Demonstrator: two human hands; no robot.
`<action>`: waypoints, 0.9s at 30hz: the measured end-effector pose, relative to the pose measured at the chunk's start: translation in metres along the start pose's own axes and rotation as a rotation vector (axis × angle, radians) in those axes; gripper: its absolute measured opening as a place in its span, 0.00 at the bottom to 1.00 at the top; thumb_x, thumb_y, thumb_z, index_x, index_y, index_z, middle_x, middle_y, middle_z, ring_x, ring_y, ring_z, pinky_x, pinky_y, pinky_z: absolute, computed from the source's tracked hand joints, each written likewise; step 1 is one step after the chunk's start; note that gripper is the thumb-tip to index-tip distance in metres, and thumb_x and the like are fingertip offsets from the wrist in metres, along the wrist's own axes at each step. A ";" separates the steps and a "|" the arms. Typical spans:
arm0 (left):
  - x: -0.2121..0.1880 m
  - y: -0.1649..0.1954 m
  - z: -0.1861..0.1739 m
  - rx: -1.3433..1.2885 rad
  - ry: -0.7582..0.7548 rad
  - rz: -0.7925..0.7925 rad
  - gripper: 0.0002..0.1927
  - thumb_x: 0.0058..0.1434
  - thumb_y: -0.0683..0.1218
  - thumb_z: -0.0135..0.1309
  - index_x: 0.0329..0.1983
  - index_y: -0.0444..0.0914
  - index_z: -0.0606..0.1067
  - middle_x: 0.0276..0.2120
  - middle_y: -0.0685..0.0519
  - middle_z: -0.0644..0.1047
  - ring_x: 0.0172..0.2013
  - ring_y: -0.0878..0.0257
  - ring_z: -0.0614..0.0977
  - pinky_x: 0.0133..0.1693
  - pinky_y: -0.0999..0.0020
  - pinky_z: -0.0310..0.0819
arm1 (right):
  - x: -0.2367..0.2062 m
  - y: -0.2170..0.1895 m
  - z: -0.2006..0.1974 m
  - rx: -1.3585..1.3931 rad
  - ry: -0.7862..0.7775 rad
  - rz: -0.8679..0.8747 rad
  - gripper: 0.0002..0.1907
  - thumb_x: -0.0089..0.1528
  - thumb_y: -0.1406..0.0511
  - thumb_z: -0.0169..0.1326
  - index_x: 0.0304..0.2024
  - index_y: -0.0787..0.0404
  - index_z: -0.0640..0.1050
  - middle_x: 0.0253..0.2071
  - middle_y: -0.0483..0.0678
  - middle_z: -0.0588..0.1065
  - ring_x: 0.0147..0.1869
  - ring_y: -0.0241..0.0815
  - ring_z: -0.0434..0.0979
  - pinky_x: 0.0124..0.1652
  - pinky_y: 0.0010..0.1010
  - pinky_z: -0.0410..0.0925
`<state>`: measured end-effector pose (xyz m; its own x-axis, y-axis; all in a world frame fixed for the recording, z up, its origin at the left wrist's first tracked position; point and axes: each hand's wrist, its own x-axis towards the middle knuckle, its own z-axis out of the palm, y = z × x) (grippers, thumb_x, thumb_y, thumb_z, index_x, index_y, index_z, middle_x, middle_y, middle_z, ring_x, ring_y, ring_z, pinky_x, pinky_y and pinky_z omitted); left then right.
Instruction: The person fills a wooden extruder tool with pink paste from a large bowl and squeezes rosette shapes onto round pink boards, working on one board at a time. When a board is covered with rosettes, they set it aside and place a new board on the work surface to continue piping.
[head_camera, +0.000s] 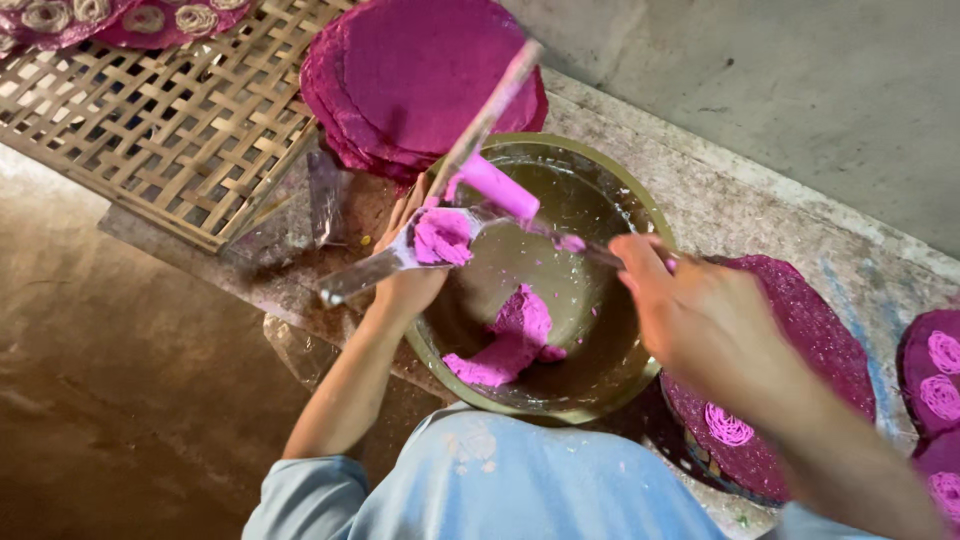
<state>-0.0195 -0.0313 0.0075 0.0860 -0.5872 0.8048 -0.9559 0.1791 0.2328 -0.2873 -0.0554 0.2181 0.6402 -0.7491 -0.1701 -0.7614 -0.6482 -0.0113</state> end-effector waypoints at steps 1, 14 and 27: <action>0.002 0.003 0.009 0.062 0.046 -0.027 0.34 0.63 0.48 0.63 0.72 0.48 0.66 0.68 0.50 0.70 0.62 0.55 0.79 0.51 0.56 0.82 | 0.007 0.004 0.016 0.058 -0.096 0.139 0.21 0.73 0.60 0.41 0.68 0.52 0.66 0.32 0.47 0.78 0.31 0.46 0.83 0.30 0.39 0.74; 0.021 0.034 0.005 0.189 -0.154 -0.170 0.27 0.51 0.47 0.64 0.56 0.43 0.75 0.73 0.34 0.55 0.56 0.30 0.76 0.35 0.61 0.83 | 0.032 0.036 0.173 1.225 -0.055 0.181 0.26 0.74 0.68 0.47 0.75 0.56 0.68 0.42 0.77 0.66 0.35 0.55 0.64 0.37 0.45 0.63; 0.010 0.009 0.000 -0.174 -0.268 -0.423 0.37 0.58 0.44 0.62 0.73 0.41 0.66 0.74 0.28 0.46 0.65 0.32 0.64 0.55 0.45 0.71 | -0.005 0.073 0.185 1.126 -0.215 0.032 0.26 0.67 0.64 0.48 0.69 0.55 0.72 0.21 0.49 0.70 0.24 0.41 0.67 0.26 0.37 0.65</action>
<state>-0.0276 -0.0358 0.0173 0.3576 -0.8135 0.4587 -0.7907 -0.0024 0.6122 -0.3648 -0.0742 0.0359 0.6707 -0.6542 -0.3495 -0.5052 -0.0580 -0.8610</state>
